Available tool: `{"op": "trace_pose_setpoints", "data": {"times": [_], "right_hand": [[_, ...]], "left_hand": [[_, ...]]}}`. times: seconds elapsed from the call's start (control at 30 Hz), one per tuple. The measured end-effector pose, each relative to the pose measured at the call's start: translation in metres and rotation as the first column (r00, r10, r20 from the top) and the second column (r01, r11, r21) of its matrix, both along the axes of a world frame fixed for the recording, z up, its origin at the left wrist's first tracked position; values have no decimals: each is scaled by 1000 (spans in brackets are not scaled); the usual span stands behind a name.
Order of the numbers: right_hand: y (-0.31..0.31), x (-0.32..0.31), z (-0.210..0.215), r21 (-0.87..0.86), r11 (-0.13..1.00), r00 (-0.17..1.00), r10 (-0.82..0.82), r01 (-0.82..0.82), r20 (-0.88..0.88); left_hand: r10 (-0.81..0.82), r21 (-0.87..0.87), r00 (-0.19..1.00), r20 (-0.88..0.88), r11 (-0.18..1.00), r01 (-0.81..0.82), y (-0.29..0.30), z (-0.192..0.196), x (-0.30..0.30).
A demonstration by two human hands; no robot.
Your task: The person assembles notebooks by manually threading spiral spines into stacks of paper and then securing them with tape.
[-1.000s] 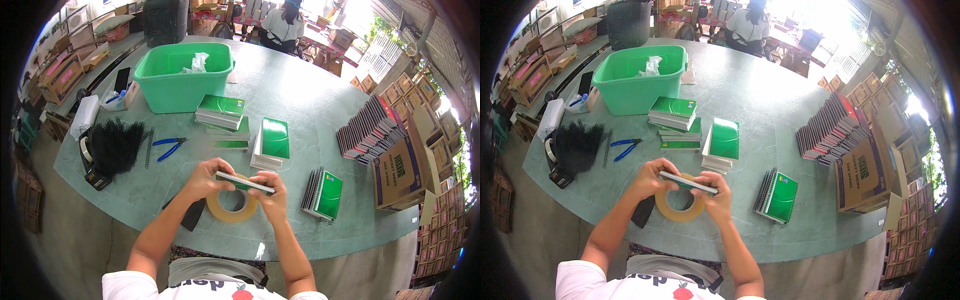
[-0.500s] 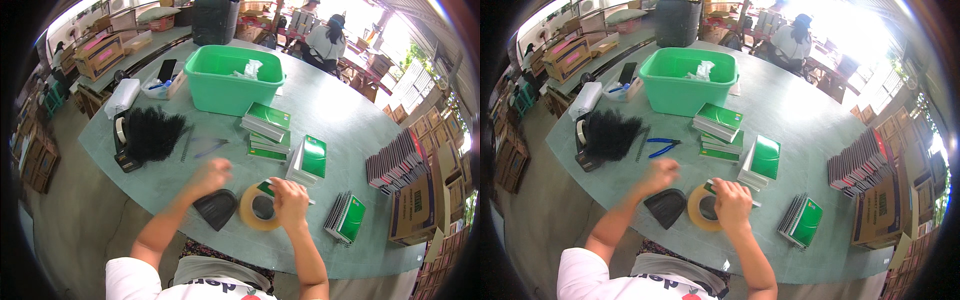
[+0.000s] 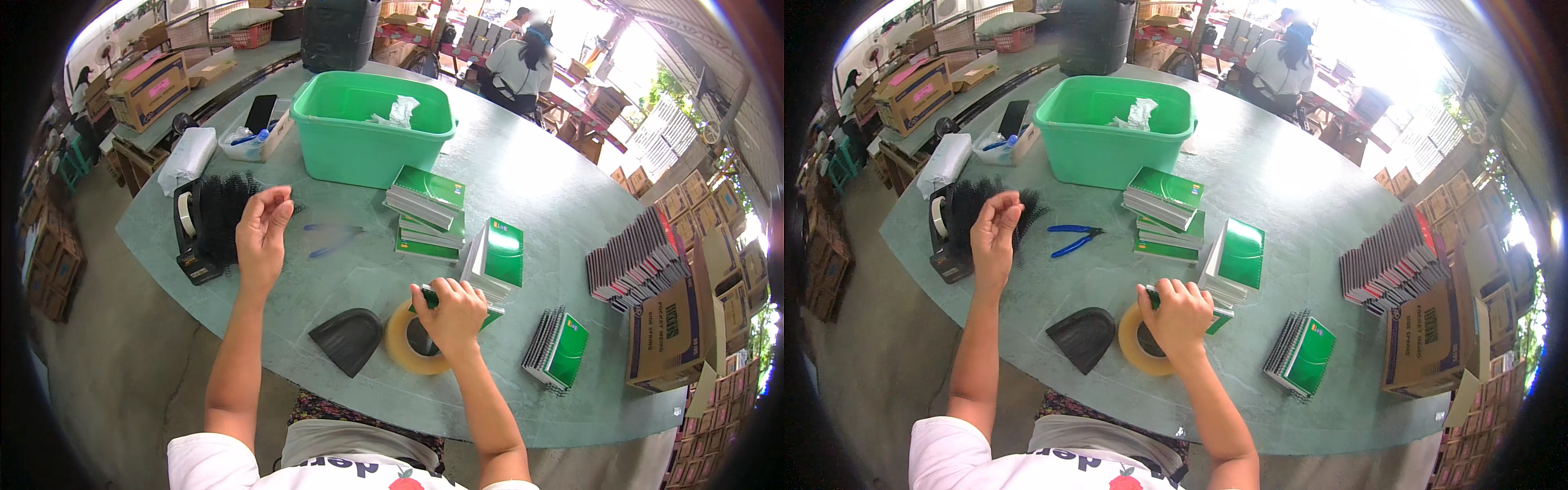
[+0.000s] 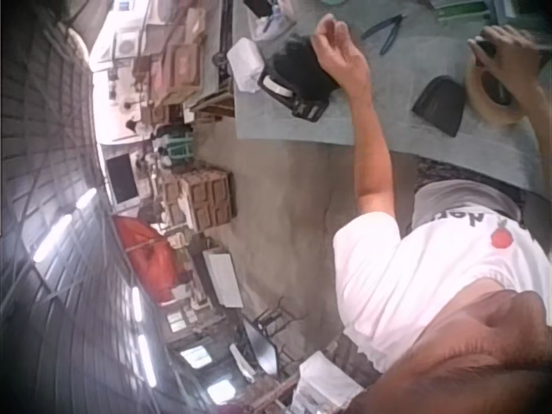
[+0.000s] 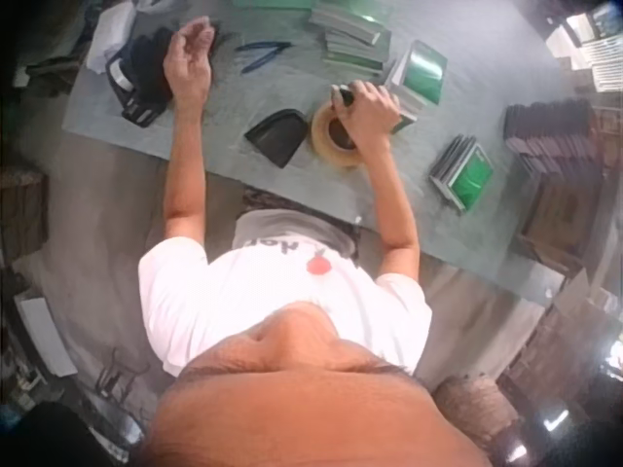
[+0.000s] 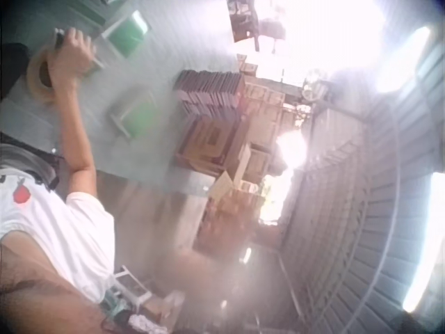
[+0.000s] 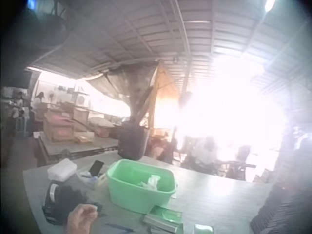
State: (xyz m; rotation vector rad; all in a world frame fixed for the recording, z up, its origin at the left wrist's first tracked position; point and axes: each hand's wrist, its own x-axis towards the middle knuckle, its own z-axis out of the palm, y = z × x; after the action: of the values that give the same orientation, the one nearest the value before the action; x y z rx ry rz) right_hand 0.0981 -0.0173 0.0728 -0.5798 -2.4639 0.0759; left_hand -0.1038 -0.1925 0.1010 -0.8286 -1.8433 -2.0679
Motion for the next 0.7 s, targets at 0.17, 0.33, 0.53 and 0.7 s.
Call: {"op": "trace_pose_setpoints", "data": {"times": [0.17, 0.33, 0.53, 0.7], "right_hand": [[7, 6, 5, -219, 969, 994, 108, -113, -34], [4, 12, 12, -363, 927, 995, 97, -90, -1], [-1, 13, 13, -357, 931, 997, 83, -77, 2], [-3, 14, 12, -346, 930, 992, 122, -124, -28]], "left_hand": [[-457, -272, 874, 166, 831, 486, 33, 0, 74], [-466, -493, 885, 0, 770, 405, 51, -30, 105], [-435, -479, 899, -49, 800, 361, 58, -36, 106], [-331, -510, 927, -178, 837, 201, 61, -35, 107]]}}
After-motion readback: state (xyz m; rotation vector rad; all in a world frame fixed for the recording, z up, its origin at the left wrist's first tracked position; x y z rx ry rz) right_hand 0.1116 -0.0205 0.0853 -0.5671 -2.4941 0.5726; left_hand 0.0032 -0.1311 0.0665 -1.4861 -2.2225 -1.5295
